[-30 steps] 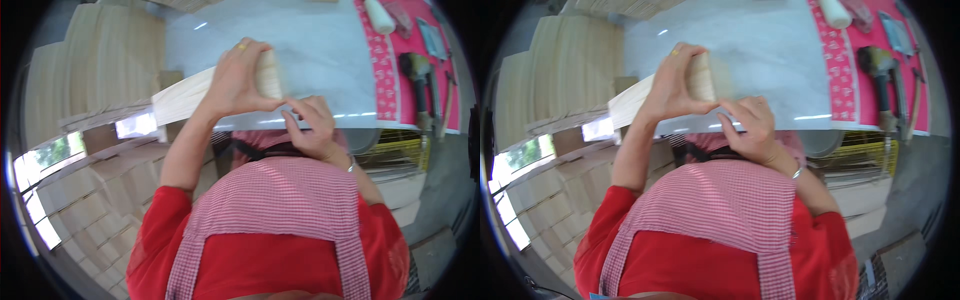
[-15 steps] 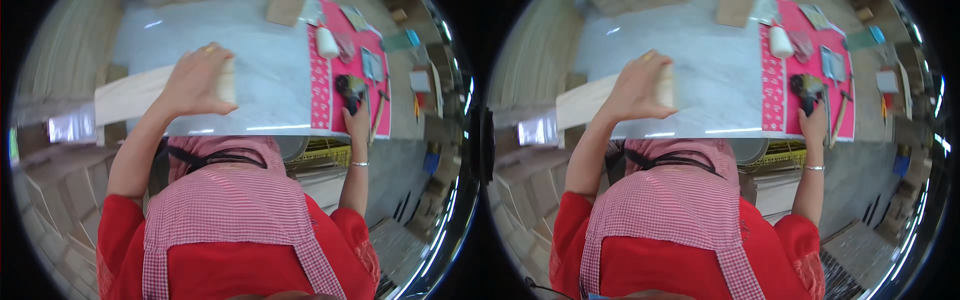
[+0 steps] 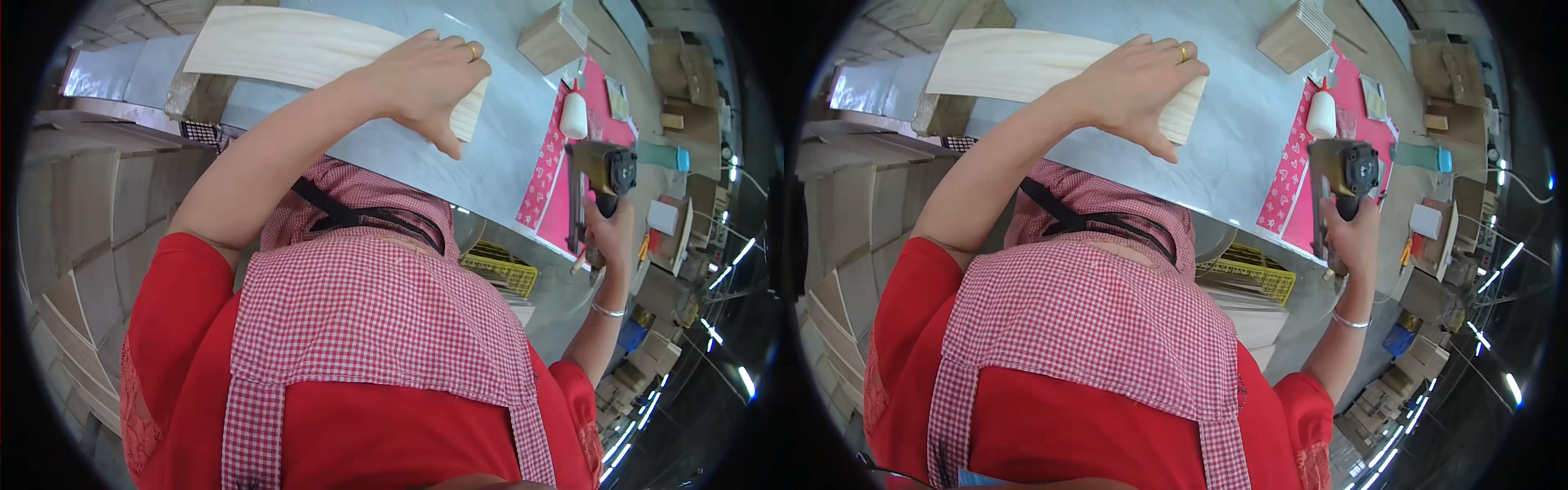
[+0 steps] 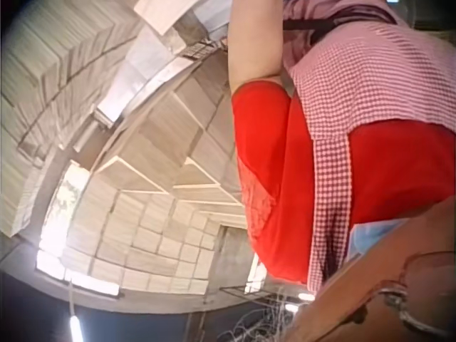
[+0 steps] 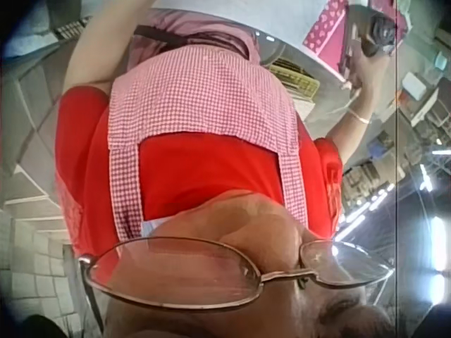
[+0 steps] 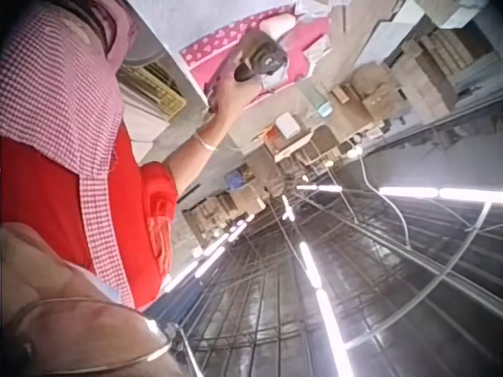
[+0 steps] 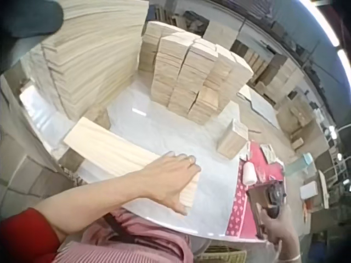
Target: Assembling wooden box components using glue and a pneumatic nail gun.
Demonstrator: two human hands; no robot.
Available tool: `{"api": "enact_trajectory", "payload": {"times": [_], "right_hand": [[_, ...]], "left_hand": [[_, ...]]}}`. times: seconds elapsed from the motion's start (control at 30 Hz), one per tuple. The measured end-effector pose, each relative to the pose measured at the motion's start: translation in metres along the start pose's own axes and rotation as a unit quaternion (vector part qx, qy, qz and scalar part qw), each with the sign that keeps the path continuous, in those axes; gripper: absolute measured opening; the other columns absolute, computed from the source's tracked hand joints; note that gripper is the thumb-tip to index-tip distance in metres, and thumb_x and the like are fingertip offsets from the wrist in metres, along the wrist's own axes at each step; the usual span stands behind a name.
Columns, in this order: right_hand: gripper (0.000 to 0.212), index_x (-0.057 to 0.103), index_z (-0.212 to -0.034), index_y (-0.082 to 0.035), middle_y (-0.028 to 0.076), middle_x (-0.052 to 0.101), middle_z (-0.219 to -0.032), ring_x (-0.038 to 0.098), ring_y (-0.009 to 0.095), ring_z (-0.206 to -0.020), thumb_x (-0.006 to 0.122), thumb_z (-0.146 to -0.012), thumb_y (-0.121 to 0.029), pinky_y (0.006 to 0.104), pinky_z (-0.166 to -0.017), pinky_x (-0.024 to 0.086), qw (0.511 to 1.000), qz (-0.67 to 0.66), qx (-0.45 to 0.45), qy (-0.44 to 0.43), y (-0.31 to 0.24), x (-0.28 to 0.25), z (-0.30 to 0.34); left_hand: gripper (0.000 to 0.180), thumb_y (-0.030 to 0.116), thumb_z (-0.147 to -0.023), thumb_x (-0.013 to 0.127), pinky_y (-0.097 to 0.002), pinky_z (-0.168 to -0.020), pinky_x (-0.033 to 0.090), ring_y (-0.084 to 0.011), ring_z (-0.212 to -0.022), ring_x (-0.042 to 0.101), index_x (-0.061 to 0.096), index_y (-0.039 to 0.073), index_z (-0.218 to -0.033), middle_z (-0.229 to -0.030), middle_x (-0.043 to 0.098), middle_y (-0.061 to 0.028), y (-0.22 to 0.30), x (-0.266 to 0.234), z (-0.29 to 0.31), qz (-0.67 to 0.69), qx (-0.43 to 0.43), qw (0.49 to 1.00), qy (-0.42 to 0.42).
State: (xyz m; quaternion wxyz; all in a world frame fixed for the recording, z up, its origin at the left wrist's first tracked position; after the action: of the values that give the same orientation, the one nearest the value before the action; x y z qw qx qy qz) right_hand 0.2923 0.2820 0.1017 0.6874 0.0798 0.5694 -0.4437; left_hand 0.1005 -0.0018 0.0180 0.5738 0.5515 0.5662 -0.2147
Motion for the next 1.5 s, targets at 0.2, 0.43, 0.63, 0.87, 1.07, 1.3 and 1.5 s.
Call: {"api": "enact_trajectory", "payload": {"times": [0.2, 0.43, 0.63, 0.87, 1.07, 1.3, 1.5], "right_hand": [[0.030, 0.064, -0.108, 0.002, 0.009, 0.070, -0.095, 0.067, 0.017, -0.087, 0.074, -0.080, -0.002, 0.0320, -0.076, 0.054, 0.955, 0.012, -0.291, -0.055, -0.069, -0.002, 0.034], [0.040, 0.064, -0.114, 0.002, 0.010, 0.071, -0.107, 0.067, 0.017, -0.094, 0.081, -0.079, -0.008, 0.0325, -0.082, 0.054, 0.938, 0.104, -0.299, -0.141, -0.098, -0.004, 0.041], [0.040, 0.064, -0.113, 0.002, 0.010, 0.071, -0.105, 0.067, 0.017, -0.092, 0.082, -0.079, -0.010, 0.0322, -0.080, 0.054, 0.927, 0.124, -0.323, -0.146, -0.111, 0.003, 0.039], [0.041, 0.064, -0.112, 0.002, 0.010, 0.071, -0.105, 0.067, 0.017, -0.092, 0.083, -0.078, -0.010, 0.0324, -0.080, 0.054, 0.917, 0.130, -0.344, -0.150, -0.111, 0.002, 0.034], [0.041, 0.064, -0.112, 0.002, 0.010, 0.071, -0.105, 0.067, 0.017, -0.092, 0.083, -0.077, -0.008, 0.0326, -0.080, 0.054, 0.883, 0.196, -0.401, -0.148, -0.120, -0.003, 0.035], [0.040, 0.064, -0.112, 0.003, 0.010, 0.070, -0.106, 0.066, 0.017, -0.093, 0.082, -0.078, -0.008, 0.0325, -0.080, 0.053, 0.898, 0.141, -0.388, -0.152, -0.119, -0.008, 0.024], [0.038, 0.065, -0.110, 0.003, 0.010, 0.071, -0.104, 0.066, 0.017, -0.091, 0.082, -0.078, -0.008, 0.0317, -0.080, 0.053, 0.941, 0.045, -0.325, -0.084, -0.133, -0.002, 0.005]], "left_hand": [[0.083, 0.042, -0.055, 0.087, -0.0379, -0.091, 0.042, -0.0268, -0.110, 0.055, 0.057, 0.000, -0.120, -0.113, 0.059, -0.0138, 0.002, 0.003, -0.001, -0.012, 0.000, 1.000, 0.006], [0.082, 0.042, -0.056, 0.087, -0.0377, -0.094, 0.041, -0.0261, -0.114, 0.054, 0.058, 0.000, -0.120, -0.121, 0.059, -0.0152, 0.005, 0.003, -0.001, -0.017, -0.009, 1.000, 0.002], [0.080, 0.040, -0.055, 0.088, -0.0366, -0.095, 0.040, -0.0259, -0.114, 0.055, 0.059, 0.001, -0.119, -0.122, 0.059, -0.0151, 0.005, 0.003, 0.000, -0.014, -0.021, 1.000, -0.006], [0.080, 0.041, -0.055, 0.089, -0.0364, -0.093, 0.040, -0.0250, -0.113, 0.056, 0.060, 0.001, -0.117, -0.121, 0.060, -0.0142, 0.007, 0.002, -0.001, -0.007, -0.023, 1.000, -0.013], [0.078, 0.042, -0.055, 0.088, -0.0379, -0.094, 0.040, -0.0254, -0.113, 0.055, 0.061, 0.001, -0.114, -0.117, 0.061, -0.0134, 0.006, 0.004, -0.002, -0.024, -0.019, 0.999, 0.015], [0.069, 0.049, -0.057, 0.084, -0.0465, -0.099, 0.039, -0.0264, -0.111, 0.057, 0.065, 0.000, -0.103, -0.104, 0.066, -0.0118, 0.006, 0.003, 0.007, -0.046, -0.040, 0.997, 0.056], [0.071, 0.049, -0.056, 0.085, -0.0513, -0.108, 0.034, -0.0279, -0.111, 0.056, 0.063, -0.001, -0.100, -0.101, 0.065, -0.0144, 0.006, -0.001, 0.006, -0.016, -0.060, 0.998, 0.027]]}}
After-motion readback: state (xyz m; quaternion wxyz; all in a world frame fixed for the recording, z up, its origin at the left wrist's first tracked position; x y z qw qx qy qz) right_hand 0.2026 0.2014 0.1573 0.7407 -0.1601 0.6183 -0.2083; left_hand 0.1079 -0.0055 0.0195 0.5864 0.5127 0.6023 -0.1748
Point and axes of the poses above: each hand's wrist, its own z-axis away from the middle knuckle, its own x-axis out of the palm, y = z × x, the point moved 2 cm from there along -z, towards the middle knuckle
